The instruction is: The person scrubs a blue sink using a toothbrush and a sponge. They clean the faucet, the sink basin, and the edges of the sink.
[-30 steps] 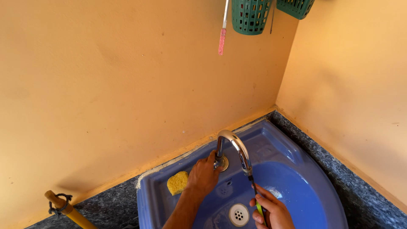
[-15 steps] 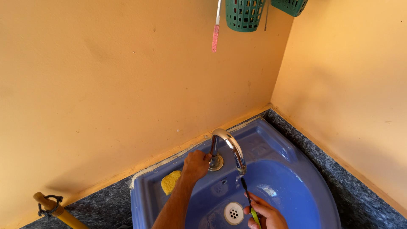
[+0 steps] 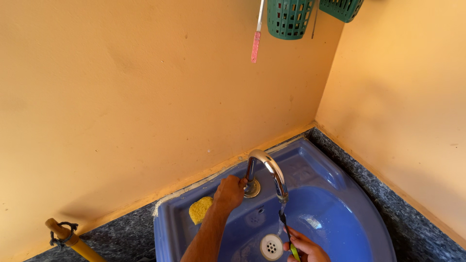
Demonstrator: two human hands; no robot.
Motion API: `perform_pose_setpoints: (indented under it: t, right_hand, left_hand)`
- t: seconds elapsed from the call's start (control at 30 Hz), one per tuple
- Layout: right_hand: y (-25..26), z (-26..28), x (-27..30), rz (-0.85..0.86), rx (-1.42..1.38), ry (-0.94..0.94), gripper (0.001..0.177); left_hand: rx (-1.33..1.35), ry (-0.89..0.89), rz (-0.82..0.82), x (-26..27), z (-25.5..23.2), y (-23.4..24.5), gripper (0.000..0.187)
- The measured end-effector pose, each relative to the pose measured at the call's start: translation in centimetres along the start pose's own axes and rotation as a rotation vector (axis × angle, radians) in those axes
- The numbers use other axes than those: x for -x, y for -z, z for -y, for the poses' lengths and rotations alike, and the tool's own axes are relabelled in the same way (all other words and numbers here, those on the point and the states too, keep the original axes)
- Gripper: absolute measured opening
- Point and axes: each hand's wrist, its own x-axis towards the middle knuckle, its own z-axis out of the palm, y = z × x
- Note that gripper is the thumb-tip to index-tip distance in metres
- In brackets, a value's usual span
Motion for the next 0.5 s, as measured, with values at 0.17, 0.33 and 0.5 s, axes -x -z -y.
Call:
perform_pose_setpoints:
  t: [0.17, 0.33, 0.5]
  right_hand:
    - [0.3, 0.2, -0.4, -0.037, 0.053, -0.019, 0.048]
    - [0.5, -0.1, -2.0, 0.032, 0.058, 0.001, 0.048]
    - [-0.9, 0.4, -2.3, -0.129, 0.089, -0.005, 0.052]
  left_hand:
    - [-0.065, -0.044, -0.032, 1.7, -0.6, 0.4, 0.042]
    - [-0.462, -0.312, -0.151, 3.0, -0.4, -1.8, 0.031]
    - [-0.503, -0.320, -0.144, 5.2, -1.3, -1.2, 0.040]
